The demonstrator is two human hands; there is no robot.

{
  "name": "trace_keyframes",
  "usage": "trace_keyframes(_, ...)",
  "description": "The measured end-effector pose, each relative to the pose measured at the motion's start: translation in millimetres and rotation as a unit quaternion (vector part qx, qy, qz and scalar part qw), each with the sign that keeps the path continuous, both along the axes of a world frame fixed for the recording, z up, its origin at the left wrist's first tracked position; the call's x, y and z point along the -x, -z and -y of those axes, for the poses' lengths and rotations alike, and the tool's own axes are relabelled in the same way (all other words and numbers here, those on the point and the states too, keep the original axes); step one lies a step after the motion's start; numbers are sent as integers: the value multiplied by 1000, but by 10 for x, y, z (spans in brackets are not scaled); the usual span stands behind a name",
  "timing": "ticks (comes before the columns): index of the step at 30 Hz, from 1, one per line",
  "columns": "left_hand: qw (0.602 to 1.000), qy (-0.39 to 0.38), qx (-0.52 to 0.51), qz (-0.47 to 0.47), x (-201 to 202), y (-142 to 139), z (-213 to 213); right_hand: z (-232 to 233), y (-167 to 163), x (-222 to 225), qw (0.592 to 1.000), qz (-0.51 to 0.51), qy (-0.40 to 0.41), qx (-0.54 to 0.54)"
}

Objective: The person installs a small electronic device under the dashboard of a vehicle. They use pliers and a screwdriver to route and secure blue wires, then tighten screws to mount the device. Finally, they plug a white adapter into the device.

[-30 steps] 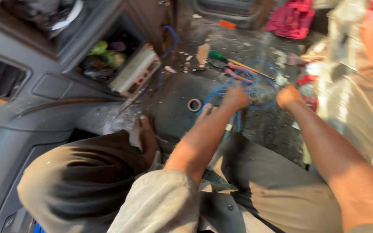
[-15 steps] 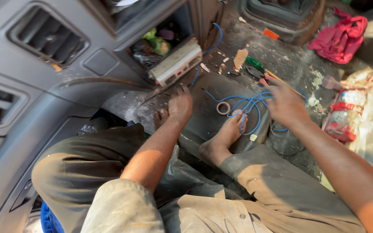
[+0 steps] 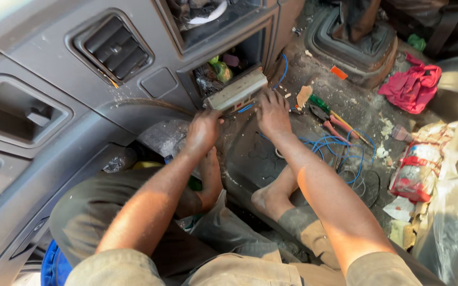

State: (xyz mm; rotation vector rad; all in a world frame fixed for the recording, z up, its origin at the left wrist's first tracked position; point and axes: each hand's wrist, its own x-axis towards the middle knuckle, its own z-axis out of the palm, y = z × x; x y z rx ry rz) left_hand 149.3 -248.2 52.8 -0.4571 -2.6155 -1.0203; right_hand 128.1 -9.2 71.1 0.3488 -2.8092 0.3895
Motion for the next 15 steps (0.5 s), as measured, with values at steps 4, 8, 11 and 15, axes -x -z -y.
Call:
trace_keyframes(4, 996, -54, -73, 6, -5, -57, -32, -250, -1, 313, 999, 21, 19, -15)
trace_keyframes(8, 992, -74, -105, -3, 70, -81, -92, -316, -105, 395, 995, 38, -34, 89)
trace_keyframes(11, 986, -64, -154, -15, 120, -118, -113, -217, -145, 336, 992, -13, -14, 127)
trace_keyframes(15, 976, -57, -211, 4, 151, -162, -115, -103, -135, 272, 989, 14, 22, 148)
